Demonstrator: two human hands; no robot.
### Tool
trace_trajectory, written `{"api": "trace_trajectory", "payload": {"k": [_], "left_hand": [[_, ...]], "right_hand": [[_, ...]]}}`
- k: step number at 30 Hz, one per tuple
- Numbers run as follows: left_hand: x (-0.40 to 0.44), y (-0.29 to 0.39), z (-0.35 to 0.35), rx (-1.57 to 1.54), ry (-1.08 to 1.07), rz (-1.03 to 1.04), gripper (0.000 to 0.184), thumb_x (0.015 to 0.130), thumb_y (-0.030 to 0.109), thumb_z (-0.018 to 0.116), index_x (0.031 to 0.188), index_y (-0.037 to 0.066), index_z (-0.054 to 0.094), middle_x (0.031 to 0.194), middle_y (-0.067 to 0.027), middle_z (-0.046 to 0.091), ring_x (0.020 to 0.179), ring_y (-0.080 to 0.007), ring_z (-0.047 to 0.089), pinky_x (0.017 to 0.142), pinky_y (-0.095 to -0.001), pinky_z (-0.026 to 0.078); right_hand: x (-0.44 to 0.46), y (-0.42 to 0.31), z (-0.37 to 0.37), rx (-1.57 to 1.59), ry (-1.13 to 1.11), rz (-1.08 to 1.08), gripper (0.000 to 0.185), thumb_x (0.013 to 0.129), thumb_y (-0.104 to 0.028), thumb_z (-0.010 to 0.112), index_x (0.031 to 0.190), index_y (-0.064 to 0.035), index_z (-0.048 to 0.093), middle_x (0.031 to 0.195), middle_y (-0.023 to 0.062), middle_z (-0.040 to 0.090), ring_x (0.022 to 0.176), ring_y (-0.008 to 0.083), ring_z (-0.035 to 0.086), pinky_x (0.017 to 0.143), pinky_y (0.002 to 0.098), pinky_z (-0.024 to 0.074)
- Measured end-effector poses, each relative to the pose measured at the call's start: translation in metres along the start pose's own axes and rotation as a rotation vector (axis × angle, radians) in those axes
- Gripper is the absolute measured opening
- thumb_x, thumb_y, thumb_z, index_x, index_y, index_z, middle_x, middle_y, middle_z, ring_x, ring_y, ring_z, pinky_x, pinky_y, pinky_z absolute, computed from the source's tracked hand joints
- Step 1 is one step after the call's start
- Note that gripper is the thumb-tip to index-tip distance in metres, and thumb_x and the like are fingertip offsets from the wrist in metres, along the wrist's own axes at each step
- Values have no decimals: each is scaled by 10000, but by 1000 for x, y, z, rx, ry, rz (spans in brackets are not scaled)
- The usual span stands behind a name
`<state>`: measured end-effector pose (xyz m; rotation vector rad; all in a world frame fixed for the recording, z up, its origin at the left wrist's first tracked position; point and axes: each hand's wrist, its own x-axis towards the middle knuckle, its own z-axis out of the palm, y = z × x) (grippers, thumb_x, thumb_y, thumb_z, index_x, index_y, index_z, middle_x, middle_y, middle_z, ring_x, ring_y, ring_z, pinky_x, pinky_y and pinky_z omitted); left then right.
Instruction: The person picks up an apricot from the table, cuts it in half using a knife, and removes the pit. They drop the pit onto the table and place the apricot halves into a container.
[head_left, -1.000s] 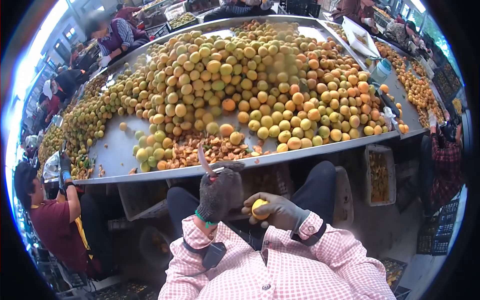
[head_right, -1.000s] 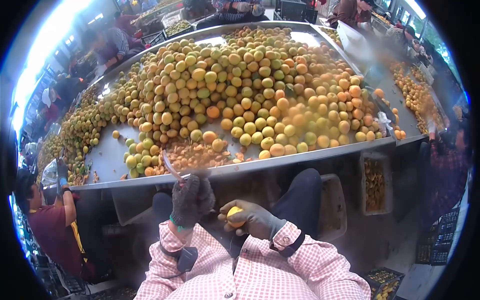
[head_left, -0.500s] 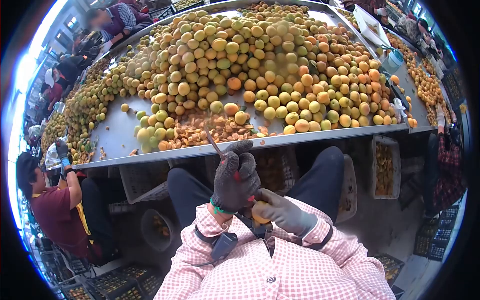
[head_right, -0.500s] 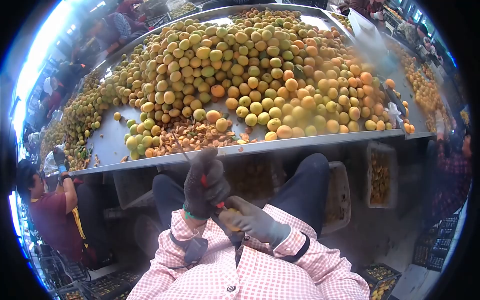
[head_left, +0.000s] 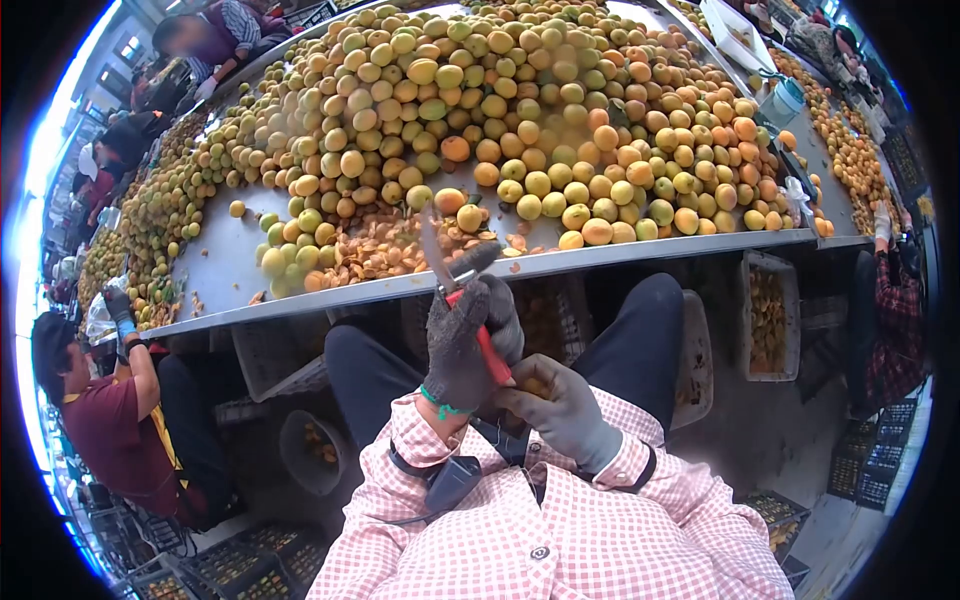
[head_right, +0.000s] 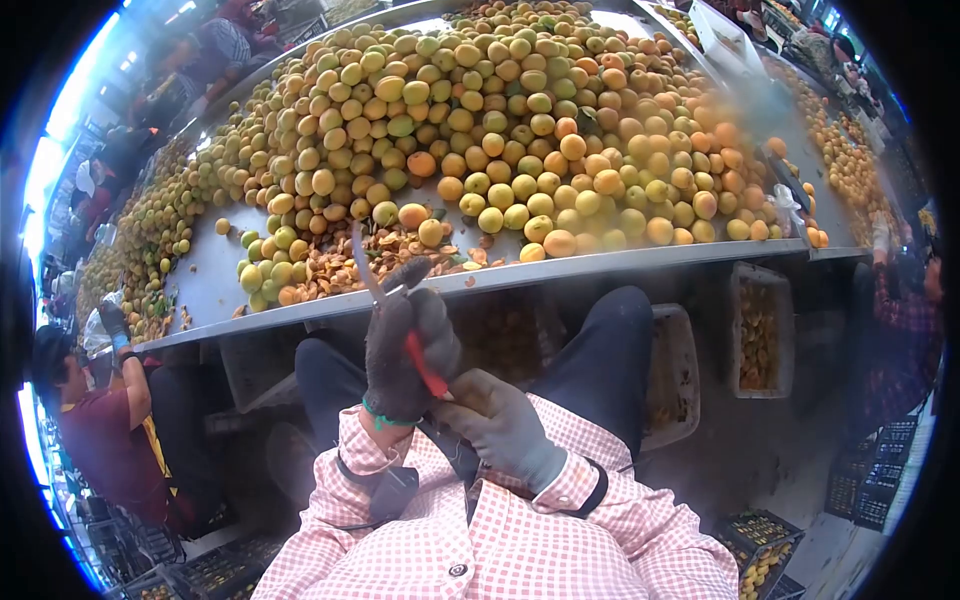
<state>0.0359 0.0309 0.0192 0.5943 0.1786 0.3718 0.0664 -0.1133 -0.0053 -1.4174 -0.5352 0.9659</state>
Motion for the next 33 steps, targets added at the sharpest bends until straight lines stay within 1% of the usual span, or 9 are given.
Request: {"api": "trace_trajectory", "payload": {"k": [1, 4, 9, 12, 16, 19, 23, 30, 33], "left_hand": [[1, -1, 10, 155, 237, 99, 434, 947, 331, 537, 1299, 103, 423, 663, 33, 399, 496, -78, 394, 430, -241, 343], [8, -6, 14, 91, 557, 182, 376, 930, 314, 571, 1228, 110, 466, 681, 26, 414, 561, -75, 411, 470, -236, 349], [4, 3, -16, -158, 471, -40, 321, 922, 275, 585, 1182, 105, 506, 700, 21, 424, 447, -58, 312, 392, -213, 267], [-3, 4, -13, -199, 144, -64, 325, 948, 274, 541, 1216, 98, 491, 693, 34, 396, 430, -40, 278, 379, -196, 246], [-3, -2, -12, -136, -35, -49, 383, 961, 290, 520, 1278, 87, 453, 692, 35, 391, 429, -42, 295, 381, -205, 264], [-8, -1, -4, -69, 239, -8, 348, 952, 286, 540, 1230, 83, 489, 686, 24, 402, 434, -49, 317, 381, -213, 271], [-9, 7, 0, -50, 124, 101, 238, 950, 248, 548, 1103, 65, 559, 635, 9, 402, 426, -72, 331, 381, -219, 282], [-18, -2, 10, 31, 56, 150, 215, 950, 210, 550, 1039, 18, 583, 580, -10, 415, 436, -90, 361, 383, -234, 311], [-23, -7, 12, 60, 84, 173, 204, 940, 192, 570, 1037, 13, 586, 570, -14, 434, 445, -91, 373, 386, -234, 313]], "right_hand": [[0, 1, 0, -349, 94, -336, 175, 847, -132, 677, 965, -52, 574, 871, 54, 617, 780, 118, 610, 650, 261, 496], [2, -7, -2, -143, 48, -97, 193, 859, -145, 664, 988, -51, 556, 865, 60, 611, 744, 122, 607, 614, 256, 481], [6, -18, -10, 509, -121, 432, 266, 909, -207, 610, 1073, -39, 485, 854, 76, 600, 622, 131, 584, 530, 225, 434], [4, -21, -11, 537, -251, 520, 250, 928, -222, 578, 1060, -29, 490, 864, 87, 592, 611, 130, 561, 540, 231, 434], [0, -10, 3, 136, -151, 116, 244, 877, -134, 643, 1043, -36, 494, 839, 84, 591, 629, 124, 559, 585, 236, 463], [-2, 4, -3, -400, -51, -229, 291, 824, -63, 693, 1047, -34, 508, 839, 50, 593, 671, 96, 564, 611, 215, 466], [-7, -17, -16, 202, -165, 388, 318, 803, -22, 705, 1067, -25, 529, 963, 29, 586, 806, 63, 562, 692, 193, 482], [-21, -3, -4, 170, -44, 104, 358, 820, -14, 687, 1130, -42, 510, 998, 31, 576, 838, 57, 549, 711, 200, 484], [-19, -23, -8, 201, -61, 306, 360, 829, -24, 681, 1128, -44, 481, 962, 15, 553, 815, 48, 529, 715, 194, 473]]}}
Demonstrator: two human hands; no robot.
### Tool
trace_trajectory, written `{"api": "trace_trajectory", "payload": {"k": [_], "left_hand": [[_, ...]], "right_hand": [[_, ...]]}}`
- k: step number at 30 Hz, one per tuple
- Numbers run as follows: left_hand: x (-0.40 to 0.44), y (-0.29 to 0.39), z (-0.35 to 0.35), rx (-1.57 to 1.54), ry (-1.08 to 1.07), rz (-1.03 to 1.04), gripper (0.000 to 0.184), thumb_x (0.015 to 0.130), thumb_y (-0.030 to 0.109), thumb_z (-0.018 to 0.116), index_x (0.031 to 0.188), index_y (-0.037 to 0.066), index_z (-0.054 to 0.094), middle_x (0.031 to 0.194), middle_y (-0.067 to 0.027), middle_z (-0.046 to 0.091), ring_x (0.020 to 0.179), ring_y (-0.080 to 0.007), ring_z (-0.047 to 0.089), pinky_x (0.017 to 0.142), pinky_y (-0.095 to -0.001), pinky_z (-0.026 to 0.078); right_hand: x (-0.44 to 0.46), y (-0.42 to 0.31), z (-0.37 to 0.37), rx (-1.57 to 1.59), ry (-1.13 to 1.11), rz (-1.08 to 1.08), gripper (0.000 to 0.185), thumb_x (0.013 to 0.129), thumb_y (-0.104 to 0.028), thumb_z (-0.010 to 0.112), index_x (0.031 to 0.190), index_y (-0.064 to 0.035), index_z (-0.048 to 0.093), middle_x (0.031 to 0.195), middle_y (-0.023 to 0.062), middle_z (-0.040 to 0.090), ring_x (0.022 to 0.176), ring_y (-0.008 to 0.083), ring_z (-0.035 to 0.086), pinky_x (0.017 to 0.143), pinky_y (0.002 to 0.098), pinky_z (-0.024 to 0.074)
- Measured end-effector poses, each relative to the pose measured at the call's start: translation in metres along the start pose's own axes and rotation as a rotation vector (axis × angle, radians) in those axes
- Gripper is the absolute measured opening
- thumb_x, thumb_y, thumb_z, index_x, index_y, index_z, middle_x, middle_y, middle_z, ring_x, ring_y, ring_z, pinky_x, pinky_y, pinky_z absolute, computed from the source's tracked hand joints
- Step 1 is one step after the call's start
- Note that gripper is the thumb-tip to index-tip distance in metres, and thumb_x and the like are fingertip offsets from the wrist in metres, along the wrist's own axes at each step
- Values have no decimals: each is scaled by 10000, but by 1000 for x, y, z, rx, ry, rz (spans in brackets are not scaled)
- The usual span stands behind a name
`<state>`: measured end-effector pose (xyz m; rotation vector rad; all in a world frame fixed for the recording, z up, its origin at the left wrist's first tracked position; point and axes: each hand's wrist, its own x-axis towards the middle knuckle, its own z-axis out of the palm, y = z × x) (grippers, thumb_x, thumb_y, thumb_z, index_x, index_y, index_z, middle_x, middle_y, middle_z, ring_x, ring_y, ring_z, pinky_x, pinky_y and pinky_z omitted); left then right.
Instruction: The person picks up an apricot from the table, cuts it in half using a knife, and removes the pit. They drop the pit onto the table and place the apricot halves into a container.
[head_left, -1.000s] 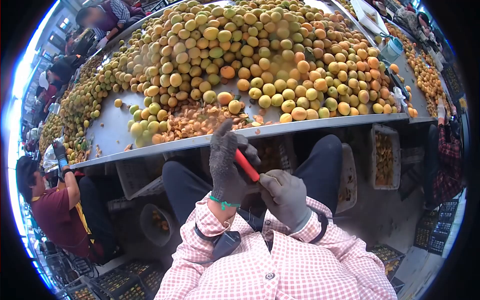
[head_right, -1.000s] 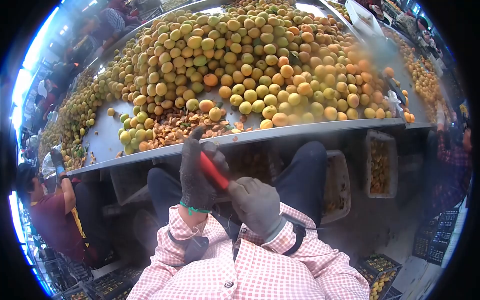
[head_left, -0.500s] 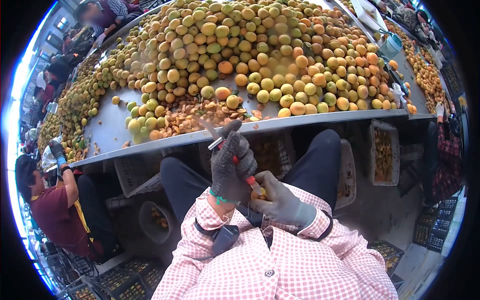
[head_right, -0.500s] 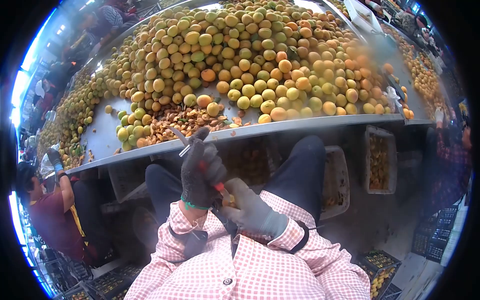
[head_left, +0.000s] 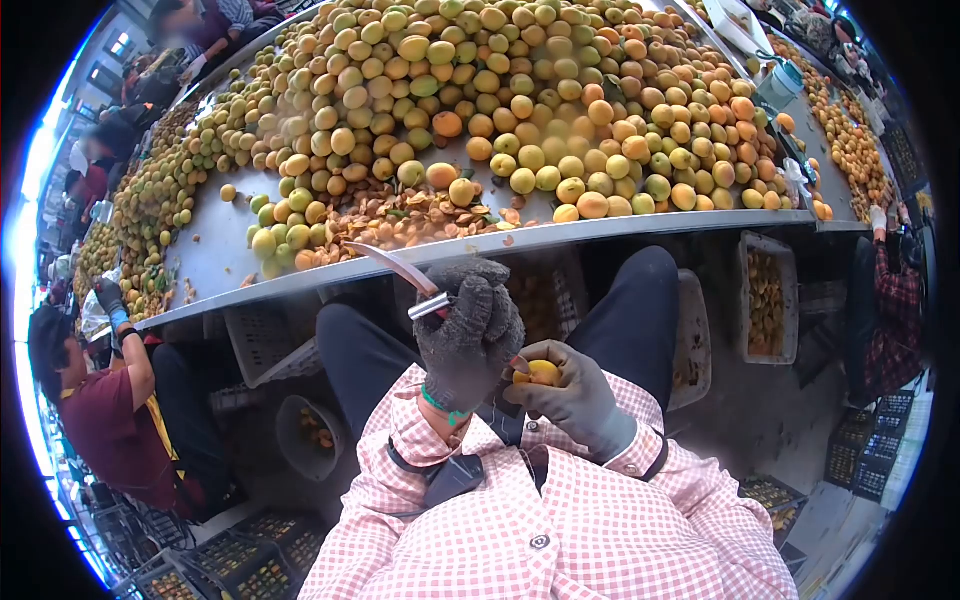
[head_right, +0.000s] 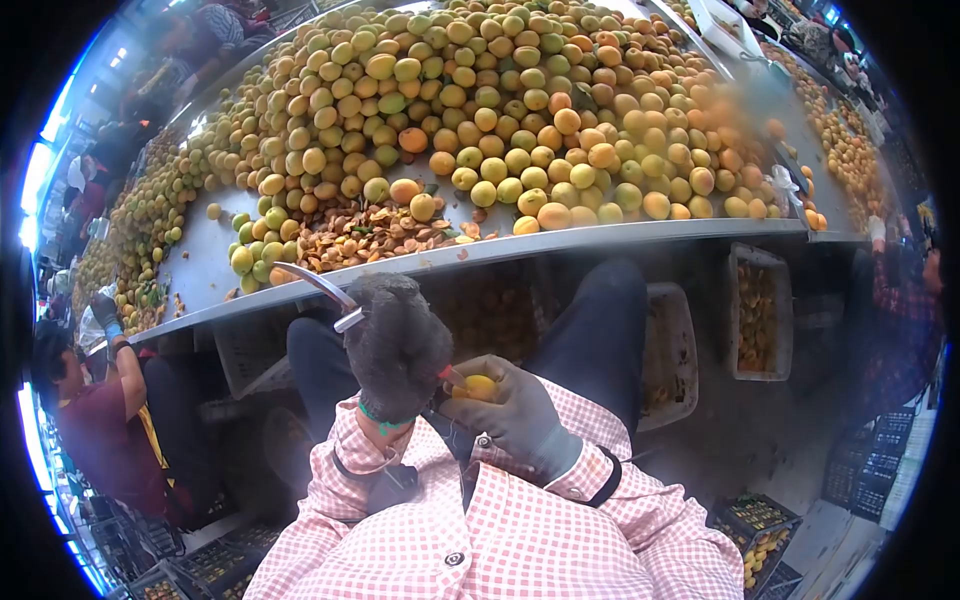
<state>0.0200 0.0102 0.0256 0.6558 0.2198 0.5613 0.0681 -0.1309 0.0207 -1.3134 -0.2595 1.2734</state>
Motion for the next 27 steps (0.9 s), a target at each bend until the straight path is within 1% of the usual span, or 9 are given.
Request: {"api": "trace_trajectory", "payload": {"k": [4, 6, 10, 11, 12, 18, 22, 25, 27], "left_hand": [[-1, 0, 2, 18, 15, 13, 197, 933, 180, 582, 1038, 14, 582, 570, -9, 446, 444, -91, 377, 393, -231, 316], [-2, 0, 5, 16, 38, 8, 197, 933, 184, 582, 1037, 17, 579, 569, -7, 444, 442, -90, 376, 393, -230, 316], [-3, -2, 8, 109, 71, 37, 201, 942, 263, 562, 1031, 83, 585, 551, 25, 371, 368, -88, 299, 354, -245, 258], [-4, -2, 11, 109, 72, 37, 201, 942, 263, 562, 1031, 83, 585, 551, 25, 371, 368, -88, 299, 354, -245, 258], [-6, -1, 14, 141, 123, 10, 197, 943, 255, 561, 1032, 81, 581, 550, 27, 369, 374, -84, 300, 357, -240, 254], [-7, 0, 10, 145, 221, -162, 147, 944, 187, 551, 1025, 67, 571, 568, 25, 404, 419, -73, 345, 379, -219, 267], [-8, 1, -2, 134, 139, -363, 115, 926, 151, 573, 1011, 74, 578, 594, 20, 454, 451, -69, 386, 392, -207, 283], [-7, 8, 9, 148, 88, -423, 130, 918, 162, 590, 1013, 73, 580, 595, 23, 459, 453, -66, 398, 394, -202, 287], [-4, 7, 17, 211, 170, -258, 137, 916, 168, 596, 1017, 76, 581, 600, 31, 457, 441, -58, 375, 393, -199, 284]], "right_hand": [[-4, 3, 6, 93, -9, 1, 328, 840, -29, 670, 1105, -43, 477, 932, -1, 535, 764, 34, 510, 681, 179, 457], [0, 14, 7, -47, 33, -232, 316, 851, -32, 658, 1103, -37, 468, 904, -1, 528, 726, 30, 497, 648, 171, 440], [2, 25, 11, -41, 62, -282, 305, 864, -41, 641, 1108, -30, 458, 903, 7, 523, 732, 32, 491, 648, 176, 432], [2, 28, 12, -26, 92, -266, 296, 864, -47, 636, 1105, -10, 468, 962, 53, 555, 819, 79, 527, 737, 219, 446], [1, 29, 14, -12, 122, -248, 290, 863, -53, 631, 1101, 10, 479, 1021, 100, 587, 906, 126, 562, 827, 263, 460], [2, 24, 7, -117, -29, -386, 329, 880, -69, 621, 1143, 19, 442, 1098, 124, 571, 1006, 163, 566, 878, 281, 450], [7, 34, 4, 4, -145, -205, 346, 868, -20, 601, 1166, -1, 428, 1027, 81, 578, 866, 126, 582, 770, 262, 482], [6, 37, 9, -56, -140, -329, 338, 878, -24, 583, 1179, -5, 431, 1037, 77, 577, 877, 125, 576, 779, 273, 485], [7, 41, 7, -414, 39, -450, 312, 875, -30, 581, 1159, -13, 452, 1031, 90, 581, 901, 151, 589, 772, 289, 485]]}}
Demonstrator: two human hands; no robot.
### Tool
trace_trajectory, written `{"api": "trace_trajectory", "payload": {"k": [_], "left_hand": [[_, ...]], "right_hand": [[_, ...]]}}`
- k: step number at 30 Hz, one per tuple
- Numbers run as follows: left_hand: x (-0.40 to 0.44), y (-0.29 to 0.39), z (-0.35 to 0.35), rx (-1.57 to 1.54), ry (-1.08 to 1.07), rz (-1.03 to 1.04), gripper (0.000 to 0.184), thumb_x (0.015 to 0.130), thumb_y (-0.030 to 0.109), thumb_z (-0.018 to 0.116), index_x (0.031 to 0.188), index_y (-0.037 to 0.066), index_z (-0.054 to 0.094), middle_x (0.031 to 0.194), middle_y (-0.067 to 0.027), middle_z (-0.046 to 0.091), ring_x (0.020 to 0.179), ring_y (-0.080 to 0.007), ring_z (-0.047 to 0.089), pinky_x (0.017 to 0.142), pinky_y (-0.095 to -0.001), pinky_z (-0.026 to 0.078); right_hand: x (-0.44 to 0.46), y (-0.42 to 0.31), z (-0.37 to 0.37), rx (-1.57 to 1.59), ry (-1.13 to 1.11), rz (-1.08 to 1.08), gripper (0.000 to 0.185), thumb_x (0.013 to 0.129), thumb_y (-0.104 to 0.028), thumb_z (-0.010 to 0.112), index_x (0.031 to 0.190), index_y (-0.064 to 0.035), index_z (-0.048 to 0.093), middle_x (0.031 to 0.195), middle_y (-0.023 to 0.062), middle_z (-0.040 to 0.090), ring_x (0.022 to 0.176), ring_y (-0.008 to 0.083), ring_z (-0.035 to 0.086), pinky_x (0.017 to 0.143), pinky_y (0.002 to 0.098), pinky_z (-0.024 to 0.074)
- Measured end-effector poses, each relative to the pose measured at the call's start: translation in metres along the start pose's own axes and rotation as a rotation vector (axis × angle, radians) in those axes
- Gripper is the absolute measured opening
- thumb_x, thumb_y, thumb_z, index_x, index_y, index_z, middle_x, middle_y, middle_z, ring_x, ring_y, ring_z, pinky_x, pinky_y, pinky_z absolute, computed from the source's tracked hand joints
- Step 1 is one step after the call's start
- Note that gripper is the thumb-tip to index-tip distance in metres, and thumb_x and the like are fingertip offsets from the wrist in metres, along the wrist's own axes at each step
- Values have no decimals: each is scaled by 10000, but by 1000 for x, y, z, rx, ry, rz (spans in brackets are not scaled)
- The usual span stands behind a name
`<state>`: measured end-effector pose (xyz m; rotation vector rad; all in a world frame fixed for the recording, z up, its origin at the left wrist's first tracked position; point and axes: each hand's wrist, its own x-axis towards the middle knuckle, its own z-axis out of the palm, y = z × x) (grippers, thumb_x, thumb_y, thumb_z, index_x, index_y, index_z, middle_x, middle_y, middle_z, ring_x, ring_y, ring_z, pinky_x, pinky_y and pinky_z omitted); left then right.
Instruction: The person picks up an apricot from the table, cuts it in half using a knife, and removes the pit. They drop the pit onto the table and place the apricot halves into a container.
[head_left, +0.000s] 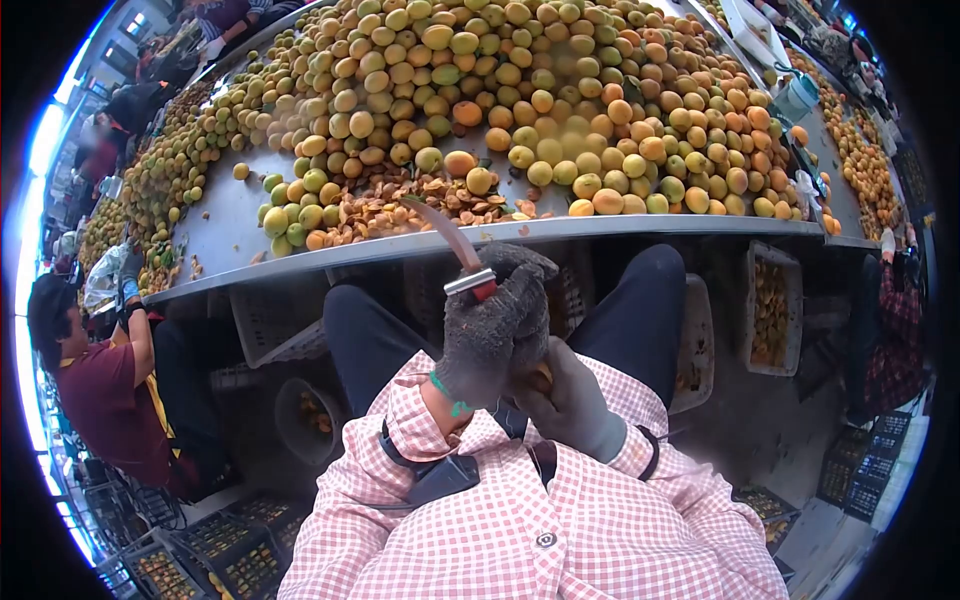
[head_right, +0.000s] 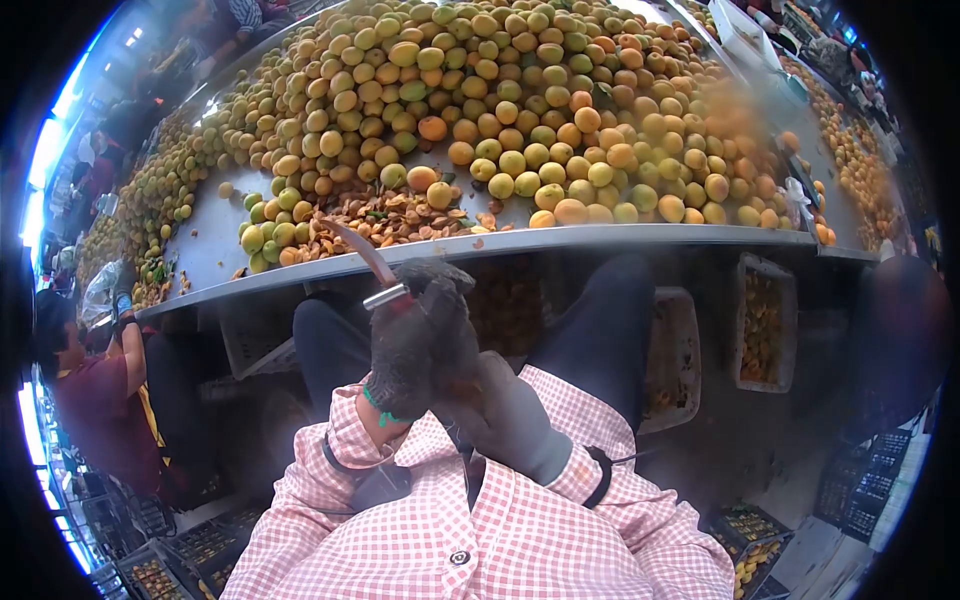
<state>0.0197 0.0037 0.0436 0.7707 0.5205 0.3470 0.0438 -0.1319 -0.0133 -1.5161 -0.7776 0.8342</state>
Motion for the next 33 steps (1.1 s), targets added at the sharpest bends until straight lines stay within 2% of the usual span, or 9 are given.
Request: {"api": "trace_trajectory", "payload": {"k": [7, 10, 12, 16, 20, 22, 26, 31, 33], "left_hand": [[41, 5, -13, -409, 22, -30, 142, 954, 233, 538, 986, 99, 571, 535, 55, 324, 380, -62, 300, 356, -236, 237], [60, 3, -18, -247, 163, 64, 128, 970, 245, 497, 950, 126, 541, 551, 72, 317, 396, -55, 293, 381, -230, 242], [71, 4, -29, -290, 179, 72, 130, 965, 259, 512, 921, 138, 528, 553, 76, 315, 396, -56, 285, 381, -235, 240], [74, 20, -61, -466, 28, 206, 116, 954, 216, 532, 852, 161, 518, 535, 82, 303, 379, -47, 258, 353, -231, 203], [53, 31, -72, -355, 72, 249, 147, 980, 222, 488, 855, 147, 505, 536, 81, 285, 386, -42, 252, 369, -223, 207], [39, 33, -82, -352, 61, 207, 147, 987, 235, 474, 899, 130, 528, 541, 79, 288, 386, -40, 251, 373, -220, 205], [19, 25, -108, -351, 57, 173, 164, 990, 229, 463, 1005, 104, 568, 557, 72, 319, 388, -37, 270, 366, -218, 223], [11, 8, -127, -318, 159, 97, 172, 982, 246, 469, 1033, 118, 572, 572, 65, 325, 399, -37, 295, 362, -211, 252], [11, 1, -133, -315, 177, 55, 168, 982, 243, 469, 1030, 120, 572, 572, 61, 326, 396, -42, 295, 362, -215, 255]], "right_hand": [[42, 16, -3, -454, 269, -510, 335, 888, -208, 637, 1118, -17, 485, 948, 137, 569, 734, 200, 595, 640, 327, 479], [55, 7, -3, -278, 259, -299, 398, 928, -348, 570, 1150, -29, 487, 925, 112, 572, 685, 191, 568, 597, 318, 475], [62, -11, -13, 416, 73, 399, 465, 954, -452, 473, 1193, -53, 485, 929, 75, 582, 718, 194, 589, 621, 298, 500], [83, 36, -20, 1003, 175, 426, 574, 939, -511, 448, 1303, -67, 439, 1093, 78, 565, 1013, 187, 557, 898, 330, 460], [91, 73, -18, 378, 438, 297, 530, 964, -440, 463, 1297, -27, 459, 1258, 93, 524, 1152, 218, 477, 1053, 377, 299], [90, 72, -17, 281, 496, 334, 467, 969, -387, 483, 1266, -27, 490, 1175, 95, 560, 1053, 166, 524, 966, 315, 388], [113, 8, -4, 480, 63, 579, 444, 956, -257, 536, 1301, 5, 441, 1065, 88, 573, 845, 80, 553, 749, 208, 467], [195, 9, 5, -225, -44, -381, 476, 896, -123, 616, 1322, -3, 442, 1098, 92, 578, 896, 115, 578, 776, 216, 465], [225, 13, -22, -377, -69, -103, 409, 893, -142, 606, 1278, -63, 492, 1118, 91, 594, 1011, 159, 583, 833, 307, 467]]}}
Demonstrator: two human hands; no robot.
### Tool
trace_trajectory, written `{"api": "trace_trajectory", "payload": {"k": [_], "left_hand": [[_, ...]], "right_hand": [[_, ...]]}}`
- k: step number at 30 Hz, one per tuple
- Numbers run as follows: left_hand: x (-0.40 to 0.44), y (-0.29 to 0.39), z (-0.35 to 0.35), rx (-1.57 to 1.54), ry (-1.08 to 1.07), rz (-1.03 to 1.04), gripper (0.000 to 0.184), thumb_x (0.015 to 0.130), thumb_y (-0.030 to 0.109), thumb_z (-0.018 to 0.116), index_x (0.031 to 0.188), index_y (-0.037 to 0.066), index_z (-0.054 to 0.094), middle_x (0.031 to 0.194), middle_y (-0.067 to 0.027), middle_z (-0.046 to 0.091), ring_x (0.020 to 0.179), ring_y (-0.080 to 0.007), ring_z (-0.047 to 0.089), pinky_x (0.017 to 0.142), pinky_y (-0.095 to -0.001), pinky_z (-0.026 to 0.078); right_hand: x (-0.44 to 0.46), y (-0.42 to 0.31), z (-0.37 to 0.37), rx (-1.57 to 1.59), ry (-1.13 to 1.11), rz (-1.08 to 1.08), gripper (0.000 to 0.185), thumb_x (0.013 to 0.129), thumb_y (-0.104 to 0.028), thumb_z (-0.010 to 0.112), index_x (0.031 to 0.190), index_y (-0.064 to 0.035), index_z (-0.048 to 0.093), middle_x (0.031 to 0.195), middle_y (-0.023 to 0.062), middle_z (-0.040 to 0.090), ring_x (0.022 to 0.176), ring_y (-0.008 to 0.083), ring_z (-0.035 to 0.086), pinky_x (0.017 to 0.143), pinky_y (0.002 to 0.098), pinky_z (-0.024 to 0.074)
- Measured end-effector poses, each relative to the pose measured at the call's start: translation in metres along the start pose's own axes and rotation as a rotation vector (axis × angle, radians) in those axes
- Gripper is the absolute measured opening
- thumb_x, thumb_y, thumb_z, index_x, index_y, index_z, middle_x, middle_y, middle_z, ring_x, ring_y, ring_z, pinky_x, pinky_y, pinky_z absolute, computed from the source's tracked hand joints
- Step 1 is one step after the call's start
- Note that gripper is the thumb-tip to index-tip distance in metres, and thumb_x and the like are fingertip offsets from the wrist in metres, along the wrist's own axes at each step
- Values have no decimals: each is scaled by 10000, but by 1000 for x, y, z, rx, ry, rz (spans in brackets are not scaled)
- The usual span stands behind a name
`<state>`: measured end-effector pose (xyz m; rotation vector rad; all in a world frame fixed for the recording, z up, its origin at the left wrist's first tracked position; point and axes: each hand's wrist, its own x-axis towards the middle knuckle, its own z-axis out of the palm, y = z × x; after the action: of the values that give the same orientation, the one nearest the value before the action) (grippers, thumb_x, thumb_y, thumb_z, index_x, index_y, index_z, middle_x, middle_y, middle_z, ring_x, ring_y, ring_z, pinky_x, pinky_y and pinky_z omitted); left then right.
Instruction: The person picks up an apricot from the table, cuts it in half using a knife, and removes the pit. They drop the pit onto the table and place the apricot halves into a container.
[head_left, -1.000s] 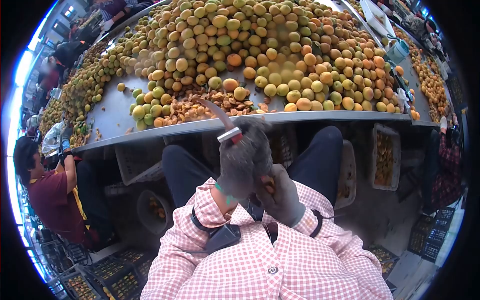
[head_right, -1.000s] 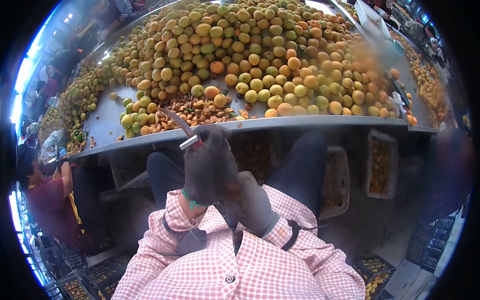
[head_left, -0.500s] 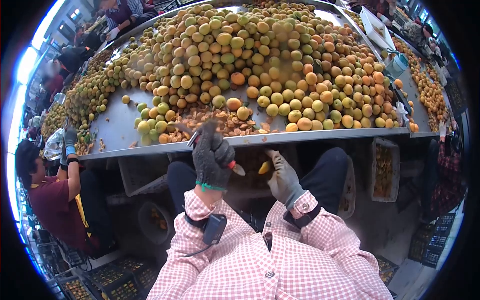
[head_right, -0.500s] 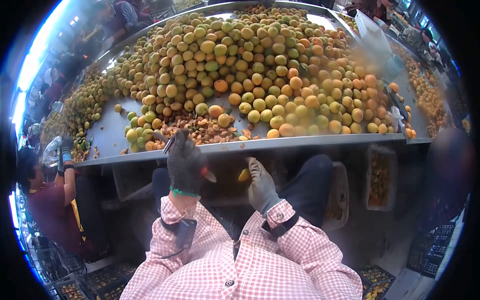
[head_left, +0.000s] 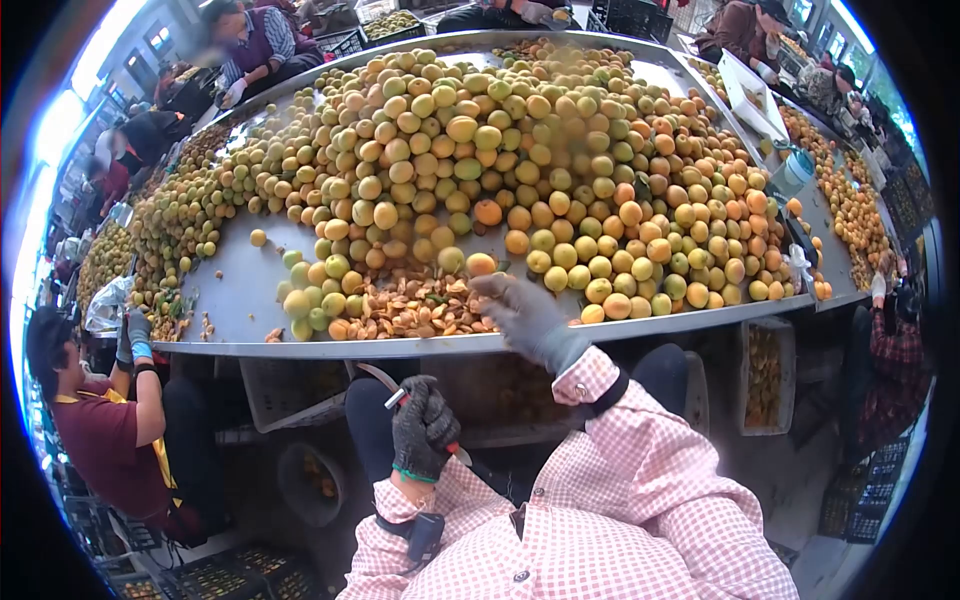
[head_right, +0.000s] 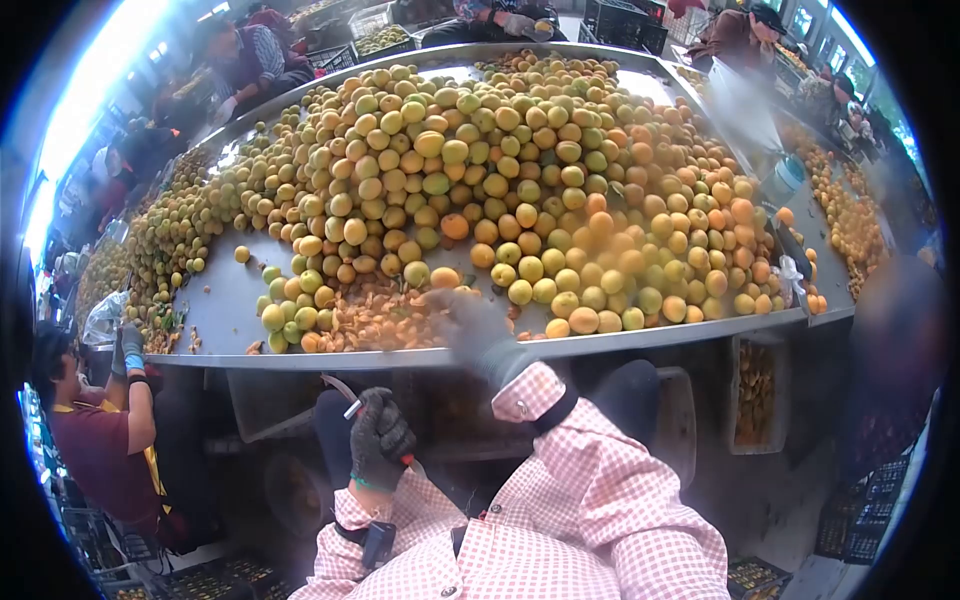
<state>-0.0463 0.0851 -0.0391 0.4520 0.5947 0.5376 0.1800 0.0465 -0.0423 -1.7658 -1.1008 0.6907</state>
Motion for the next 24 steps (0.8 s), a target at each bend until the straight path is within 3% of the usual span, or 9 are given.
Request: {"api": "trace_trajectory", "payload": {"k": [4, 9, 11, 13, 14, 16, 19, 23, 24], "left_hand": [[9, -13, -21, -31, 47, -108, 144, 970, 223, 492, 1018, 115, 575, 565, 40, 333, 379, -67, 290, 352, -237, 252], [15, -9, -7, 108, 112, -140, 139, 966, 227, 497, 1007, 122, 577, 566, 39, 332, 388, -72, 288, 360, -238, 241], [15, -7, -4, 111, 116, -132, 118, 955, 225, 523, 993, 127, 577, 567, 36, 343, 388, -76, 292, 364, -236, 244], [14, -6, -4, 205, 80, -84, 97, 928, 184, 578, 992, 112, 588, 600, -1, 448, 423, -108, 402, 386, -263, 345], [19, -12, -6, 207, 72, -90, 97, 928, 184, 578, 992, 112, 588, 600, -1, 448, 423, -108, 402, 386, -263, 345], [31, -29, -10, 1034, -40, 615, 190, 877, 222, 643, 1023, 109, 597, 710, -61, 596, 524, -205, 570, 495, -310, 469], [13, -21, 30, 1650, -106, 570, 300, 813, 257, 696, 1053, 104, 600, 877, -115, 663, 736, -295, 661, 645, -360, 518], [-4, -27, 43, 1689, -349, 259, 454, 778, 303, 721, 1151, 104, 556, 968, -167, 645, 867, -327, 649, 708, -403, 522], [-4, -40, 29, 1389, -400, 225, 456, 803, 266, 719, 1189, 108, 535, 938, -138, 655, 808, -261, 672, 694, -346, 526]], "right_hand": [[38, -16, -21, -643, -5, 316, 338, 831, -256, 656, 1118, -101, 565, 1101, 132, 603, 1045, 250, 587, 860, 387, 462], [32, -5, -16, -682, 43, 199, 357, 750, -260, 702, 1007, -68, 544, 1055, 154, 554, 1010, 319, 570, 833, 388, 471], [13, -8, -22, -353, 307, -62, 344, 752, -192, 696, 1002, -44, 512, 1018, 138, 553, 934, 269, 594, 769, 356, 490], [-22, -30, -29, 630, 173, 190, 365, 756, -147, 695, 1033, -39, 482, 979, 103, 550, 810, 177, 580, 673, 277, 484], [-42, -37, -31, 731, 61, 290, 404, 767, -148, 698, 1084, -41, 472, 980, 86, 555, 786, 140, 565, 652, 245, 471], [-77, -37, -20, 868, -122, 423, 438, 800, -142, 691, 1161, -37, 467, 969, 55, 560, 760, 88, 542, 623, 191, 447], [-104, -49, 11, 1008, -116, 489, 404, 832, -173, 685, 1171, -52, 503, 939, 11, 550, 836, 85, 537, 764, 212, 461], [-122, -5, 28, 499, 3, 295, 377, 835, -199, 716, 1118, -26, 537, 960, 18, 572, 876, 85, 546, 814, 217, 451], [-125, -13, 20, 134, 95, 127, 411, 809, -198, 746, 1108, -15, 530, 980, 40, 577, 888, 96, 556, 807, 229, 470]]}}
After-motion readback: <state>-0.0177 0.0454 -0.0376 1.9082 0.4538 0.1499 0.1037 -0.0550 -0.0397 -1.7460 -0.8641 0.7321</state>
